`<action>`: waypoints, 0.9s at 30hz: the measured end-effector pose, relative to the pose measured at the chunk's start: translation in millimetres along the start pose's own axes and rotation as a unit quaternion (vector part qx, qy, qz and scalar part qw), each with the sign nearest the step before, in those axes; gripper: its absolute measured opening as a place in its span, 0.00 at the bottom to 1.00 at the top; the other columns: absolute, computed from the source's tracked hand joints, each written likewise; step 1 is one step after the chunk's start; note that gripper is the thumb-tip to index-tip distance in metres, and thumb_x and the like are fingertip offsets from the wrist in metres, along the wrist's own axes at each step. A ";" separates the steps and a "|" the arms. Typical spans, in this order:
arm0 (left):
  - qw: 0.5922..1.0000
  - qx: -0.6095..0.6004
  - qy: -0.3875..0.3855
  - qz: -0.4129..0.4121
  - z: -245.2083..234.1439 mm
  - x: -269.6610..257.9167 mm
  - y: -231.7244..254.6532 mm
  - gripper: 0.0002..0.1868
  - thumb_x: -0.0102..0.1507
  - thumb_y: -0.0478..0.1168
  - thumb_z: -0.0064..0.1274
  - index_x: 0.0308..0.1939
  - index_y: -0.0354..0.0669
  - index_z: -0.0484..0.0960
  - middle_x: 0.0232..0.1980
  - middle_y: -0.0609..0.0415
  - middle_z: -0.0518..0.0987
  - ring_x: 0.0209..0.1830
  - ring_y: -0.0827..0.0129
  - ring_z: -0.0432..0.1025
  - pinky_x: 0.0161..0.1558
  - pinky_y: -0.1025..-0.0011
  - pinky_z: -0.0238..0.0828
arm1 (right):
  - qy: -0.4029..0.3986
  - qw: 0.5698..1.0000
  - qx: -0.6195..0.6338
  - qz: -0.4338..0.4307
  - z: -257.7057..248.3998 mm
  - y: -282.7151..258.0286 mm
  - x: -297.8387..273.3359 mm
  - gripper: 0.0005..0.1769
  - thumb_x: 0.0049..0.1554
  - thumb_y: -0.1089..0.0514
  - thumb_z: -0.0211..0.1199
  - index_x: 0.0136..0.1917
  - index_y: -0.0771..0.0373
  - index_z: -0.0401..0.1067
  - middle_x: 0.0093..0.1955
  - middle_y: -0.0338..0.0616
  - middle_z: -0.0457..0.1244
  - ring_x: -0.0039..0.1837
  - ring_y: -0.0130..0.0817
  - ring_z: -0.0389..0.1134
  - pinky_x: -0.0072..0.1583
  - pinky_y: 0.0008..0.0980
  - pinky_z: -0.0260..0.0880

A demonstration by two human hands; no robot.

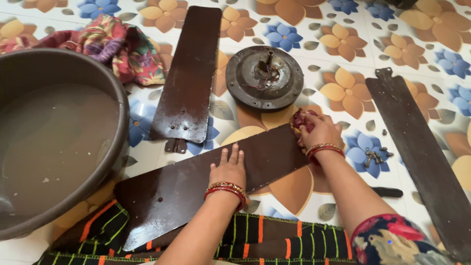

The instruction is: The person sits on a tiled floor and wipes the surfaces of disassembled ceiling fan blades with a cloth. They handle each blade one at a time, turning them over to clean both sides, while a fan motor housing and a basin of water remain nearby.

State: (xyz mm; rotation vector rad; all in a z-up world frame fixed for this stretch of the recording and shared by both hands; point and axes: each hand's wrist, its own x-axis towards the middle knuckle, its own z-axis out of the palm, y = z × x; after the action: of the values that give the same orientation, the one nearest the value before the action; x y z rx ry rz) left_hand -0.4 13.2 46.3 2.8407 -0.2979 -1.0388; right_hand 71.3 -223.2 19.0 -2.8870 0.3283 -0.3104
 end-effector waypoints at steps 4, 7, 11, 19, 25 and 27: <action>1.000 0.005 0.000 0.001 2.0 1.4 2.3 0.76 0.43 0.51 0.81 0.82 0.48 0.39 0.86 0.56 0.31 0.85 0.57 0.37 0.75 0.49 0.52 | -0.062 0.998 0.015 -0.025 5.9 -29.9 -29.5 0.13 0.54 0.53 0.65 0.53 0.38 0.81 0.61 0.40 0.66 0.57 0.46 0.69 0.61 0.43 0.72; 1.000 0.007 0.010 -0.003 6.0 5.9 1.5 0.76 0.43 0.50 0.81 0.82 0.47 0.40 0.86 0.56 0.32 0.85 0.57 0.37 0.74 0.48 0.53 | -0.044 0.987 0.079 -0.135 18.3 -67.7 -80.2 0.19 0.46 0.52 0.69 0.52 0.39 0.80 0.60 0.38 0.67 0.58 0.50 0.66 0.58 0.51 0.70; 1.000 0.007 0.019 0.007 10.6 9.9 -3.4 0.76 0.43 0.52 0.81 0.82 0.48 0.39 0.86 0.55 0.31 0.84 0.56 0.37 0.74 0.49 0.53 | -0.093 0.986 0.074 -0.119 19.2 -49.4 -72.1 0.22 0.47 0.52 0.69 0.56 0.36 0.79 0.61 0.38 0.66 0.58 0.49 0.67 0.57 0.52 0.70; 1.000 -0.005 -0.004 0.005 4.3 5.4 -3.8 0.79 0.41 0.54 0.81 0.82 0.50 0.37 0.86 0.58 0.30 0.85 0.58 0.35 0.75 0.50 0.51 | -0.026 0.999 -0.024 -0.037 13.5 -4.3 -4.9 0.17 0.52 0.49 0.66 0.56 0.39 0.79 0.61 0.35 0.68 0.63 0.37 0.69 0.64 0.41 0.69; 1.000 0.009 -0.004 0.007 1.8 5.3 -0.3 0.77 0.43 0.54 0.80 0.82 0.49 0.39 0.86 0.58 0.31 0.85 0.58 0.36 0.75 0.50 0.53 | -0.111 0.987 0.027 -0.111 17.6 -77.0 -87.8 0.21 0.48 0.49 0.67 0.57 0.35 0.78 0.63 0.33 0.65 0.61 0.46 0.65 0.60 0.53 0.66; 1.000 0.007 0.003 0.006 0.8 5.1 -4.4 0.77 0.43 0.54 0.80 0.82 0.49 0.39 0.86 0.59 0.31 0.85 0.60 0.35 0.75 0.51 0.52 | -0.097 0.988 0.047 -0.114 11.3 -69.8 -85.2 0.21 0.49 0.50 0.66 0.57 0.36 0.78 0.63 0.32 0.65 0.61 0.46 0.65 0.59 0.53 0.67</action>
State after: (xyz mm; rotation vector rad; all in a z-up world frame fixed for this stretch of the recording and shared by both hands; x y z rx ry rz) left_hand 3.5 16.3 41.8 2.8505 -0.3241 -1.0298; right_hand 6.4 -134.0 9.2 -2.8318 -0.0489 -0.0754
